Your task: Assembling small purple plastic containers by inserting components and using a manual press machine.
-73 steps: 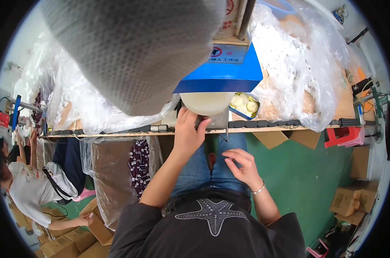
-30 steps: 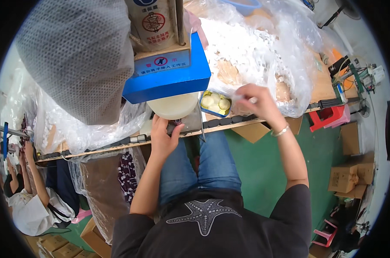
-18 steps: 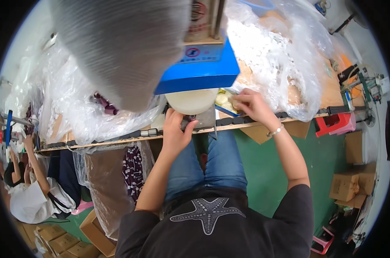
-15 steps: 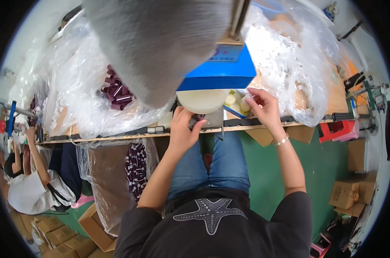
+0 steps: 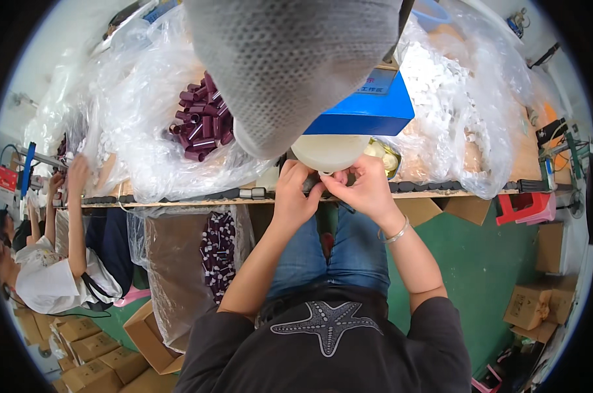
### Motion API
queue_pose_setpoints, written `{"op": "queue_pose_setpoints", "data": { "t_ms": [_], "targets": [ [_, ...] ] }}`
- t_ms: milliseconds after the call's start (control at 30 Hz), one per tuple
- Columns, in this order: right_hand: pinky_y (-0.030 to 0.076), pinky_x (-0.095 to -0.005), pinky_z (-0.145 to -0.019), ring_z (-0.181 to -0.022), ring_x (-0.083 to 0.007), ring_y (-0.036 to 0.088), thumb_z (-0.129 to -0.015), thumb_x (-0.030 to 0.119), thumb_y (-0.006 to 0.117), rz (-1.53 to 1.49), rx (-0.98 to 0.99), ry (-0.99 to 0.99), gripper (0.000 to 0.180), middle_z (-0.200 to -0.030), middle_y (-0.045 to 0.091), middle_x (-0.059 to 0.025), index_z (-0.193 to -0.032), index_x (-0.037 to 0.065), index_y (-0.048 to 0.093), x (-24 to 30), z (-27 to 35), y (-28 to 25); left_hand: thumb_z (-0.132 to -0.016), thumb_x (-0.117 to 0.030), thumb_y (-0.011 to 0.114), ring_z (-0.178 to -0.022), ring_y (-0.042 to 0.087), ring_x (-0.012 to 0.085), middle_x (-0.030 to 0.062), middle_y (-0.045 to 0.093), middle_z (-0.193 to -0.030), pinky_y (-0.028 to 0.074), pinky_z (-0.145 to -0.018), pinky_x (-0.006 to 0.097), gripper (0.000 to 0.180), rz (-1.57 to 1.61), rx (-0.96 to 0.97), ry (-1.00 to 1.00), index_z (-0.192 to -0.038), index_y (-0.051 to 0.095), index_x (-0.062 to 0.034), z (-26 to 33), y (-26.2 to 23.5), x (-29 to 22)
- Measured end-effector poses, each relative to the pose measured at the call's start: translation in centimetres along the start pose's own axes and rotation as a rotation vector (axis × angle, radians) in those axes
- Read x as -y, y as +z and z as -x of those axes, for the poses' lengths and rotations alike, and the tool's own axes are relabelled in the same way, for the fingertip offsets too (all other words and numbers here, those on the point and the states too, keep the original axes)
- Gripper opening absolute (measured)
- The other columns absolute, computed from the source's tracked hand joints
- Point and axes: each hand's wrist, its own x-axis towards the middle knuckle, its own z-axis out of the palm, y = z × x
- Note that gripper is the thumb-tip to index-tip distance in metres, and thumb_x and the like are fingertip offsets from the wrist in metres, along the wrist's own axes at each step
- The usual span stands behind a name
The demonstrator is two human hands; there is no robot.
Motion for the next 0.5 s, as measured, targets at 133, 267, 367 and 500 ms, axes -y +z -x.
{"op": "queue_pose_setpoints", "data": {
  "t_ms": [133, 267, 367, 500],
  "targets": [
    [0.041, -0.0191, -0.056, -0.062, -0.0026, 0.050, -0.077, 0.000, 0.076, 0.062, 0.117, 0.175, 0.019, -0.072, 0.059, 0.0026, -0.094, 0.000, 0.068, -0.7, -0.2, -0.6, -0.067, 0.004, 0.073, -0.089, 0.057, 0.0299, 0.0114, 0.063, -0.090, 0.048, -0.075, 0.039, 0.035, -0.001, 0.005, 0.003, -0.100, 0.062, -0.0005, 0.1, 0.2, 0.2],
    [0.043, -0.0186, -0.058, -0.065, -0.0031, 0.051, -0.076, 0.000, 0.078, 0.085, 0.130, 0.161, 0.033, -0.076, 0.059, 0.0012, -0.107, 0.000, 0.067, -1.8, 2.1, -0.8, -0.067, -0.004, 0.079, -0.093, 0.057, 0.0308, 0.0110, 0.064, -0.095, 0.047, -0.079, 0.040, 0.040, -0.006, 0.028, -0.005, -0.104, 0.063, -0.0006, 0.6, 0.0, 0.8],
    [0.045, -0.0185, -0.058, -0.069, -0.0026, 0.054, -0.077, -0.001, 0.077, -0.228, -0.076, 0.102, 0.038, -0.097, 0.070, -0.0067, -0.112, -0.002, 0.065, -2.0, 5.8, -1.8, -0.067, -0.010, 0.082, -0.098, 0.056, 0.0321, 0.0103, 0.066, -0.099, 0.046, -0.085, 0.040, 0.049, -0.202, -0.022, 0.103, -0.111, 0.064, -0.0012, 0.9, -0.6, -0.1],
    [0.046, -0.0164, -0.065, -0.073, -0.0021, 0.055, -0.081, -0.008, 0.070, -0.260, -0.102, 0.167, 0.041, -0.109, 0.069, -0.0102, -0.120, -0.001, 0.062, -2.3, 10.8, -4.2, -0.067, -0.011, 0.084, -0.101, 0.055, 0.0324, 0.0102, 0.067, -0.102, 0.043, -0.090, 0.040, 0.053, -0.191, -0.082, 0.071, -0.115, 0.065, -0.0015, 2.5, -3.3, -1.1]
  ]
}}
